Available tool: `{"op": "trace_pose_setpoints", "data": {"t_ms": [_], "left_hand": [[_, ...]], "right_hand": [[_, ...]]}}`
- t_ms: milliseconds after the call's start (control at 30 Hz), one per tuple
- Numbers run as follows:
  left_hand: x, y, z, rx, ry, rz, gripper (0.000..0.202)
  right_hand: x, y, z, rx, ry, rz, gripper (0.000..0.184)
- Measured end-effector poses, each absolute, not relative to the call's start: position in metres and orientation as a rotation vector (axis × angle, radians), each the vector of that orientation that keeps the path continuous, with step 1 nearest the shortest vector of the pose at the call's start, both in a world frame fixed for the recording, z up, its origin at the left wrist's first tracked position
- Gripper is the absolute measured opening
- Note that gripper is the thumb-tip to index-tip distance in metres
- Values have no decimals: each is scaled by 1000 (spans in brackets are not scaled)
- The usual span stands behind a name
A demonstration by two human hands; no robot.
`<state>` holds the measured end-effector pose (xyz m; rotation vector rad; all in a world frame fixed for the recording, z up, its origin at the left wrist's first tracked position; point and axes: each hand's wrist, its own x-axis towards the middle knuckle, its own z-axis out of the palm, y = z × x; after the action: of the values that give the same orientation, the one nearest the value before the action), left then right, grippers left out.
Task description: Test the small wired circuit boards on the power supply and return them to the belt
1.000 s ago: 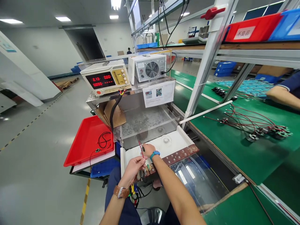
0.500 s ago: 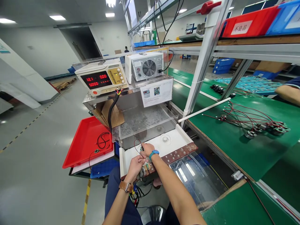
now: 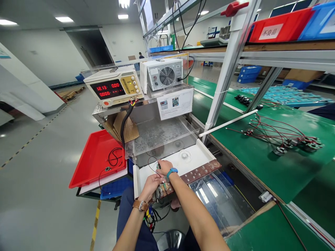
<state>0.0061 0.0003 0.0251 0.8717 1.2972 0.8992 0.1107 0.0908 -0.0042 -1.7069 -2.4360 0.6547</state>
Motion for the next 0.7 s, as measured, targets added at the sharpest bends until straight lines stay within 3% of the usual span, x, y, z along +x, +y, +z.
{"op": "trace_pose_setpoints", "data": {"t_ms": [700], "left_hand": [[7,3,21,829,1332,831,21]], "right_hand": [[110,94,-16,-1678,-2418,660,38]]}}
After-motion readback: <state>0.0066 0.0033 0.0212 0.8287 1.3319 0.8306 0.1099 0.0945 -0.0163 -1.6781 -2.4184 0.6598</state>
